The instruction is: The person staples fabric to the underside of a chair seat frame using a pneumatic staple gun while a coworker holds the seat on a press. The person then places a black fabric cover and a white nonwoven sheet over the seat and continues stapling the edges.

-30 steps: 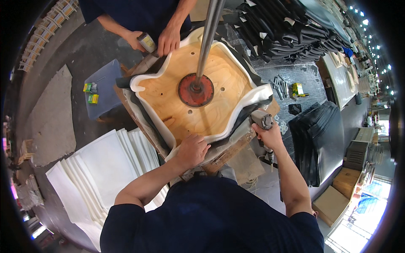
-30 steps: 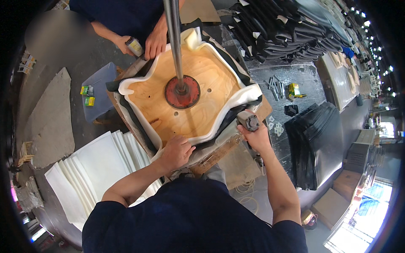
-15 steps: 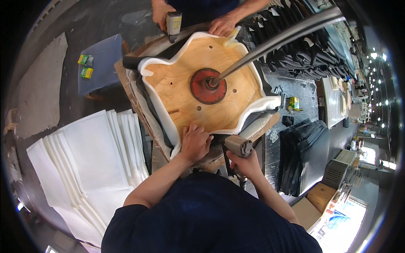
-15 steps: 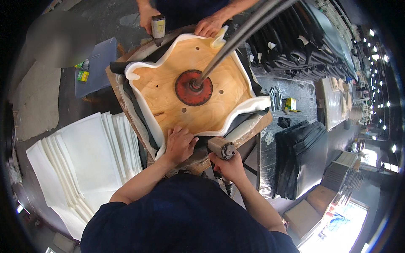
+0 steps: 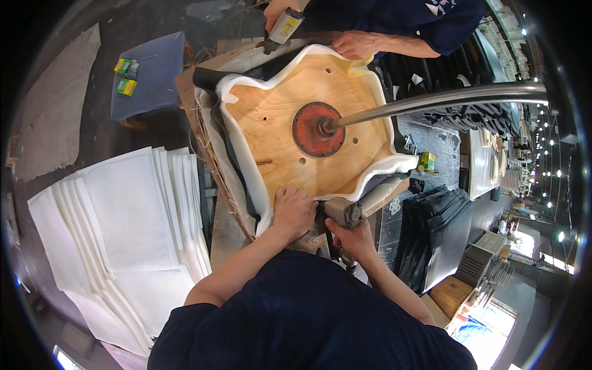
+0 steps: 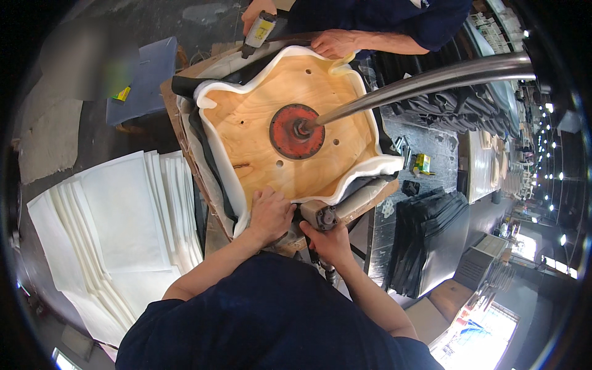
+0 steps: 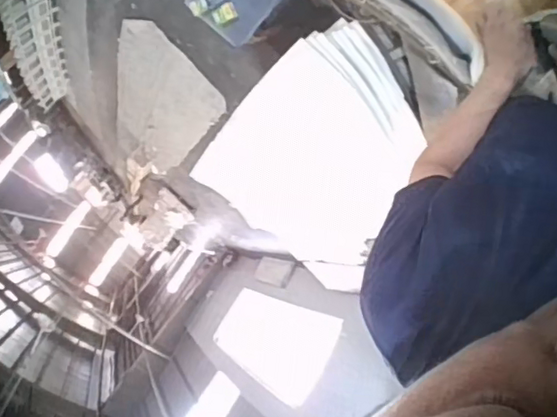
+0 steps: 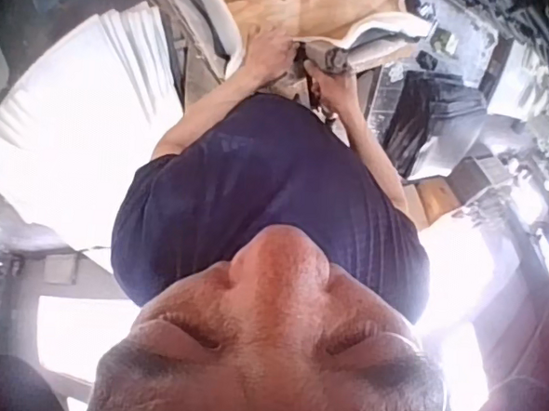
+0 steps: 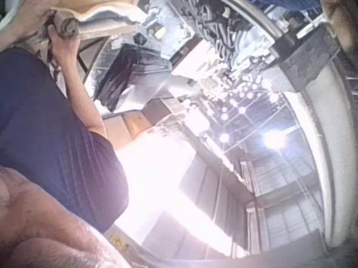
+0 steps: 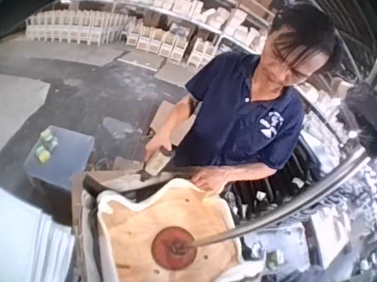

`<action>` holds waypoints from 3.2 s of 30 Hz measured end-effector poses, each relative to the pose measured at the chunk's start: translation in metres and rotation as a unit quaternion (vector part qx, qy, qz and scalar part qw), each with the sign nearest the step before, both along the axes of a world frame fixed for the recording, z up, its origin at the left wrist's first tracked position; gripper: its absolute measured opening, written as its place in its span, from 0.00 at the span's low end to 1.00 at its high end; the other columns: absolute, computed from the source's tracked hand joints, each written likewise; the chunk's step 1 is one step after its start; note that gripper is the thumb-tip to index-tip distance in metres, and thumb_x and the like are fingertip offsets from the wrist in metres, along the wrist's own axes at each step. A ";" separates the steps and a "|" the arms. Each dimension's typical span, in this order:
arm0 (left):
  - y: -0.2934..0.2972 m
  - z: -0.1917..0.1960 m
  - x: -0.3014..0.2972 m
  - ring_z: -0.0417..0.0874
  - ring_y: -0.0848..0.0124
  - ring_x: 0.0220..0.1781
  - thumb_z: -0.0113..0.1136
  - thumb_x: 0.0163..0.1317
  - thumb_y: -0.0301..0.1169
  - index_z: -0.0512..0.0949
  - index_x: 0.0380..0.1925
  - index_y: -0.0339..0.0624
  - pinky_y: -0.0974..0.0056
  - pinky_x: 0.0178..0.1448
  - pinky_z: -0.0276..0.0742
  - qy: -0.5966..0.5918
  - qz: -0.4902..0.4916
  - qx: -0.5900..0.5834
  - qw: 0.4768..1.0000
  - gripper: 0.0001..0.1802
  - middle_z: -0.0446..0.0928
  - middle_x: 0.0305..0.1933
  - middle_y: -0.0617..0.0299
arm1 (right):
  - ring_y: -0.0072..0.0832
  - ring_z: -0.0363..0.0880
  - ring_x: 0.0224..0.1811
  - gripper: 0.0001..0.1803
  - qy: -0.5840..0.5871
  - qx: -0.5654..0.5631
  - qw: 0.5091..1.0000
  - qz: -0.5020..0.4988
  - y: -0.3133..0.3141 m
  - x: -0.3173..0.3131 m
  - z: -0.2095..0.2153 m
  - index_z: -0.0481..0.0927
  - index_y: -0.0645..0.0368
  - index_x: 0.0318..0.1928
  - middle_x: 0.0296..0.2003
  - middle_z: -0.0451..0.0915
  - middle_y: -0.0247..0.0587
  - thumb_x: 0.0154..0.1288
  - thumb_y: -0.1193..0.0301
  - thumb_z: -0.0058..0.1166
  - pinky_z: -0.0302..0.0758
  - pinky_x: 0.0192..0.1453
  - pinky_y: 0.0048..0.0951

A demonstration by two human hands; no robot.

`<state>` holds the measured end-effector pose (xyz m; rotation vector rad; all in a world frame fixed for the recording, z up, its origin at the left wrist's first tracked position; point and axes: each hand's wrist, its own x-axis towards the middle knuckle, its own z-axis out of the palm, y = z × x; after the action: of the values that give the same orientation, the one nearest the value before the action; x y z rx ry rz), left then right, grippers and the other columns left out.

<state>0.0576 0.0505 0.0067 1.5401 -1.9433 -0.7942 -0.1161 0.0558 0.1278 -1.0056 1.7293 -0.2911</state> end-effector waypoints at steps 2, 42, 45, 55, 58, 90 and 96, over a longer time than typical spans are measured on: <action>-0.001 0.001 0.000 0.78 0.55 0.54 0.71 0.69 0.38 0.88 0.28 0.47 0.46 0.63 0.66 -0.004 -0.006 0.004 1.000 0.12 0.80 0.39 0.61 | 0.19 0.80 0.19 0.19 0.006 -0.002 1.000 -0.001 0.000 0.001 -0.003 0.87 0.64 0.58 0.25 0.85 0.32 0.75 0.66 0.74 0.74 0.23 0.28; -0.057 0.015 -0.157 0.71 0.46 0.73 0.79 0.61 0.37 0.89 0.39 0.38 0.31 0.88 0.55 -0.030 0.017 -0.111 0.993 0.15 0.77 0.61 0.52 | 0.18 0.81 0.22 0.21 -0.114 -0.098 0.989 0.002 -0.045 -0.196 -0.024 0.87 0.64 0.61 0.32 0.87 0.31 0.74 0.67 0.76 0.76 0.24 0.26; -0.058 0.011 -0.158 0.70 0.45 0.77 0.77 0.62 0.36 0.90 0.41 0.37 0.29 0.89 0.53 -0.009 0.019 -0.114 0.993 0.14 0.76 0.65 0.51 | 0.18 0.80 0.21 0.20 -0.079 -0.088 0.992 0.033 -0.057 -0.198 -0.017 0.88 0.64 0.59 0.30 0.86 0.31 0.74 0.67 0.76 0.76 0.24 0.27; -0.064 0.009 -0.158 0.62 0.43 0.86 0.73 0.64 0.31 0.91 0.41 0.40 0.30 0.92 0.47 0.013 0.037 -0.033 0.999 0.09 0.74 0.70 0.55 | 0.20 0.81 0.22 0.21 0.010 -0.025 0.993 0.115 -0.087 -0.187 -0.001 0.87 0.66 0.49 0.27 0.86 0.35 0.71 0.61 0.78 0.78 0.26 0.30; -0.063 0.009 -0.158 0.62 0.44 0.87 0.71 0.64 0.31 0.91 0.42 0.40 0.30 0.92 0.47 0.021 0.046 -0.039 0.998 0.09 0.74 0.70 0.55 | 0.21 0.82 0.22 0.22 0.033 -0.012 0.991 0.133 -0.094 -0.183 0.002 0.86 0.66 0.49 0.27 0.86 0.36 0.70 0.60 0.79 0.79 0.26 0.31; -0.035 0.017 -0.138 0.72 0.40 0.76 0.82 0.59 0.35 0.85 0.43 0.46 0.26 0.85 0.58 -0.007 0.049 -0.109 0.993 0.16 0.73 0.67 0.49 | 0.23 0.83 0.21 0.21 0.007 -0.018 0.994 0.103 -0.098 -0.186 -0.009 0.89 0.65 0.52 0.28 0.87 0.36 0.71 0.60 0.78 0.78 0.26 0.31; -0.042 0.008 -0.140 0.68 0.44 0.79 0.79 0.61 0.36 0.87 0.43 0.43 0.28 0.88 0.54 -0.020 0.031 -0.115 0.993 0.15 0.73 0.65 0.52 | 0.20 0.81 0.22 0.18 -0.060 -0.042 0.996 0.056 -0.073 -0.187 -0.011 0.88 0.65 0.52 0.31 0.87 0.34 0.71 0.66 0.78 0.77 0.25 0.29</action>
<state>-0.0828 0.0083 0.0144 1.4785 -1.9307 -0.4973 -0.3027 -0.0174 0.1173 -1.1206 1.5577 -0.3472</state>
